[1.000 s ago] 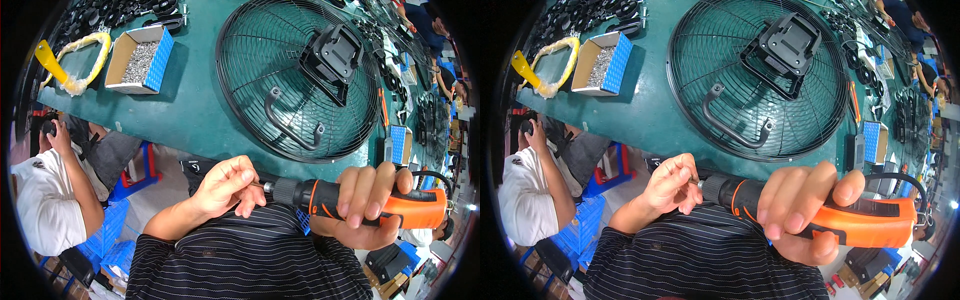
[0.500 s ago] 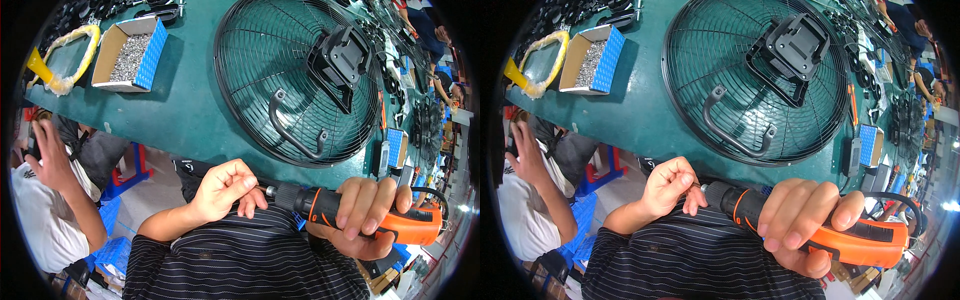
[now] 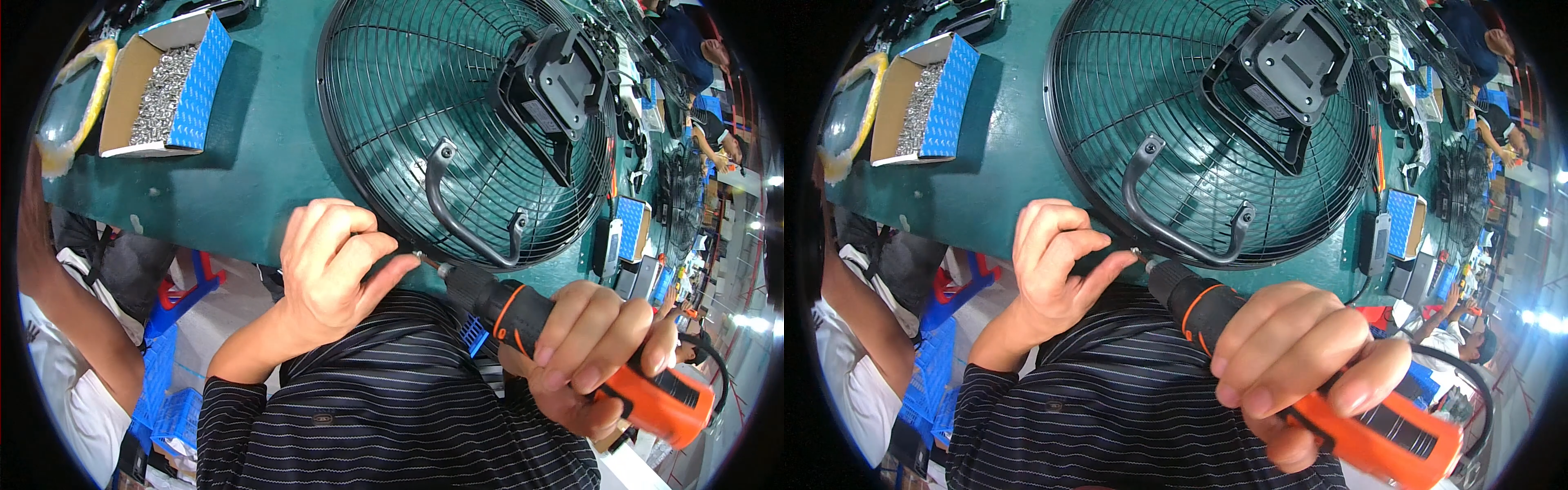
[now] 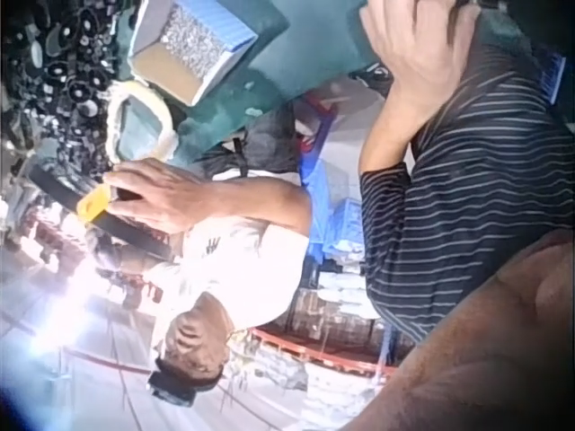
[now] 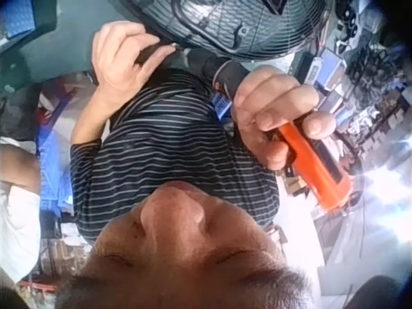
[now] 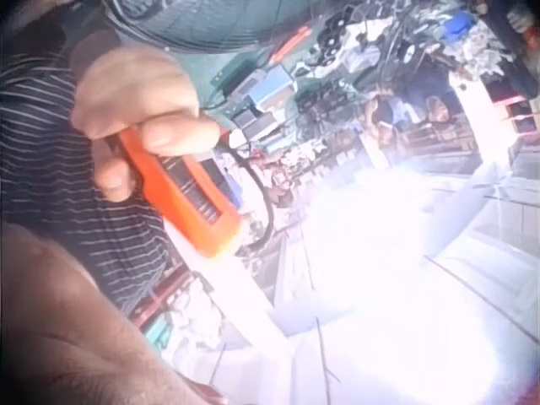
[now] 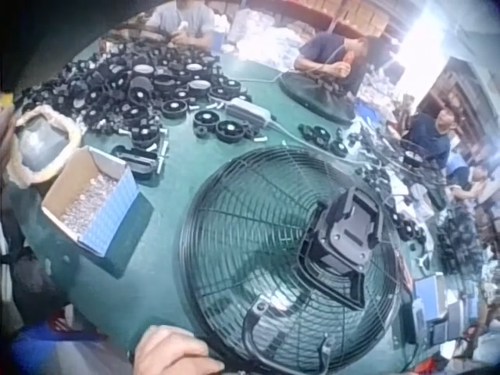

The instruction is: Assembling industrial fan guards and brackets at a workshop workbench using an electric screwdriver.

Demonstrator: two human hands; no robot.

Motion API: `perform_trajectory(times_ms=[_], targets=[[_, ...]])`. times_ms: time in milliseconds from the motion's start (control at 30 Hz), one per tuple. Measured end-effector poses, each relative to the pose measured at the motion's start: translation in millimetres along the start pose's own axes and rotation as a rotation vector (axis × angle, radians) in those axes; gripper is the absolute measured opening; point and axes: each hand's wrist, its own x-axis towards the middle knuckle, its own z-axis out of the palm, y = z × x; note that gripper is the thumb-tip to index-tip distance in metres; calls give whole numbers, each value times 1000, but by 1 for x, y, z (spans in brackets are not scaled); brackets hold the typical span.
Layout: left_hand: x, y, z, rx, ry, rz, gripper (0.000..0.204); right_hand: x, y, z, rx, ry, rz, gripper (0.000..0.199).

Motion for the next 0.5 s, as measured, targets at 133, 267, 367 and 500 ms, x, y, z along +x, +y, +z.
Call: perform_trajectory(times_ms=[133,267,367,500], targets=[[1,-2,1,91,6,-3,44,6,9,6,-77,-62,-8,39],[1,-4,3,92,17,-11,45,9,12,6,-98,-75,-31,42],[-2,-6,4,102,29,-26,44,9,18,5,-98,-96,-40,43],[-2,-10,6,74,28,-34,44,12,19,10,-126,-83,-24,42]])
